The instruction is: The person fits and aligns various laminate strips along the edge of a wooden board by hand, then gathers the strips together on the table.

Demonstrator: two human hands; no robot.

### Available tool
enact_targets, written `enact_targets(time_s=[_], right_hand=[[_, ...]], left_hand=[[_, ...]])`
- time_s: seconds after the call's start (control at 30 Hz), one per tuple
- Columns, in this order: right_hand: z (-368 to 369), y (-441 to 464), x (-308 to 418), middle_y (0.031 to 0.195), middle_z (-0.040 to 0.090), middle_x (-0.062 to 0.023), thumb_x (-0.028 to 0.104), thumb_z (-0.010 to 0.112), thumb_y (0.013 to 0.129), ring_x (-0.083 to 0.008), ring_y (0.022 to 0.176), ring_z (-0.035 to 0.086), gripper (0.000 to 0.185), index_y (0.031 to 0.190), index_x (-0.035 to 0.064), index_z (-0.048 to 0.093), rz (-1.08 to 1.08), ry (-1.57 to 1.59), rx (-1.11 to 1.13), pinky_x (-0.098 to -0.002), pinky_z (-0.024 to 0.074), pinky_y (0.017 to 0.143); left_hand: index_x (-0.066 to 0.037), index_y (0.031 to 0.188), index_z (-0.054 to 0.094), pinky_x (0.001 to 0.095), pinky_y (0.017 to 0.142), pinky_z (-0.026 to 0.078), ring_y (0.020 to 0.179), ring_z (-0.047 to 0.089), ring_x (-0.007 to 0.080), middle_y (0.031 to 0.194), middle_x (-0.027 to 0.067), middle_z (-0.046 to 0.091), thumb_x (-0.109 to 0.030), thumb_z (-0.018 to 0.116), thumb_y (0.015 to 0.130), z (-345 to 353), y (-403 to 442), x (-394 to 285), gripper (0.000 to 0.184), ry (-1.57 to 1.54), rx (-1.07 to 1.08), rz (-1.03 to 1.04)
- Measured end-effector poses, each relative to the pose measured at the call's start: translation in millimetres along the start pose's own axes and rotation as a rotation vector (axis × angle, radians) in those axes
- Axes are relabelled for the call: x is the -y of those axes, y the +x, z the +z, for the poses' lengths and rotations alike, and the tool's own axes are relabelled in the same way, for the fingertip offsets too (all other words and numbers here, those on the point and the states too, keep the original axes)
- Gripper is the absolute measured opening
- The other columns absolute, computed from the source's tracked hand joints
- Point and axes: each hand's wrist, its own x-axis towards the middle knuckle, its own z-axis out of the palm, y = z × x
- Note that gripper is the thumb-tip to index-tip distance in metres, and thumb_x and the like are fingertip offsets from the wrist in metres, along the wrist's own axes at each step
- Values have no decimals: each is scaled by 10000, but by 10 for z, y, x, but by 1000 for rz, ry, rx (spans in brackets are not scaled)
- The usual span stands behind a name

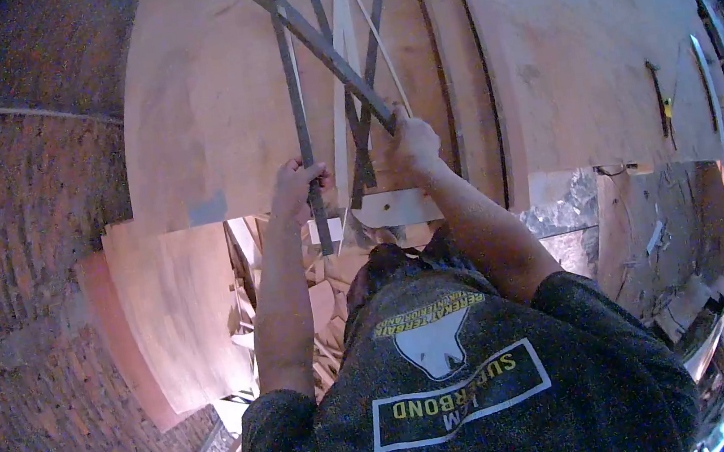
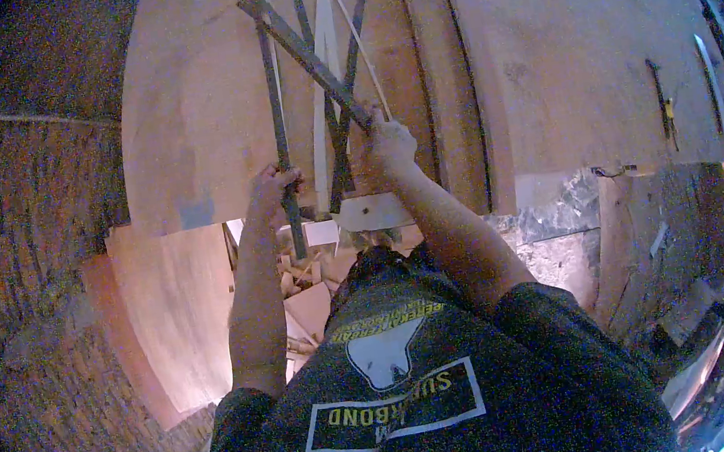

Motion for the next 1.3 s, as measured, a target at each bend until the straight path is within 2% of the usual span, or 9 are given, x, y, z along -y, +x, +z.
enact_targets(time_s=[0.17, 0.27, 0.37, 0.47, 0.6, 0.63, 0.77, 0.97, 1.3], right_hand=[[-198, 111, 124, 946, 688, -206, 218, 735, 768, -332, 815, 687, 398, 1143, 115, 648, 5, 364, 301, -406, 546, 759], [-22, 93, 251, 894, 693, -176, 304, 754, 776, -285, 747, 681, 385, 1087, 87, 688, -41, 954, 529, -370, 533, 735], [91, -133, 578, 846, 706, -176, 469, 719, 770, -338, 774, 689, 450, 938, 51, 719, -144, 974, 465, -430, 538, 729], [-297, -350, 877, 826, 696, -198, 527, 717, 767, -324, 752, 691, 519, 940, 38, 722, -289, 312, 511, -426, 542, 728], [-116, -211, 588, 796, 699, -180, 520, 725, 757, -353, 791, 690, 500, 949, 58, 728, -160, 435, 107, -438, 546, 753], [-205, -148, 559, 847, 704, -177, 453, 733, 764, -356, 843, 685, 426, 940, 65, 728, -4, 459, 191, -435, 542, 778], [51, 19, 356, 994, 698, -188, 364, 777, 739, -353, 939, 673, 477, 1056, 23, 669, -53, 283, 4, -411, 529, 836], [149, -164, 636, 990, 644, -208, 248, 765, 743, -409, 941, 643, 451, 1091, 54, 553, 51, 171, -32, -488, 527, 813], [238, -180, 598, 1007, 638, -199, 219, 773, 701, -366, 970, 634, 442, 1067, 65, 577, 136, 198, -127, -466, 516, 849]], left_hand=[[-32, 976, 543, 290, 567, 527, 623, 621, 165, 749, 83, 623, -256, 692, 894, -84, 190, 172, 280, -183, 56, -116], [-46, 971, 551, 295, 587, 542, 628, 630, 177, 761, 93, 633, -334, 674, 912, 147, 95, 22, 319, -244, 6, -164], [-53, 967, 554, 315, 571, 549, 630, 634, 188, 773, 92, 638, -400, 668, 909, 318, 19, -237, 370, -436, 124, -272], [-51, 975, 548, 339, 557, 549, 636, 638, 197, 778, 82, 636, -384, 667, 912, 133, 170, -139, 360, -492, 219, -287], [-67, 991, 535, 346, 535, 527, 620, 618, 190, 760, 59, 608, -297, 660, 922, -128, 389, 140, 271, -254, 76, -246], [-73, 991, 533, 342, 527, 517, 610, 607, 186, 755, 58, 598, -279, 658, 922, -196, 392, 139, 251, -248, 76, -247], [-93, 995, 526, 324, 501, 482, 588, 571, 171, 742, 54, 564, -246, 660, 916, -307, 313, 75, 219, -233, 74, -249], [-93, 1005, 531, 316, 510, 481, 612, 579, 174, 761, 63, 582, -262, 676, 905, -326, 202, -32, 244, -174, 47, -226], [-78, 1014, 545, 329, 525, 516, 637, 614, 191, 783, 84, 615, -237, 656, 918, -423, 109, -53, 217, -206, 81, -214]])
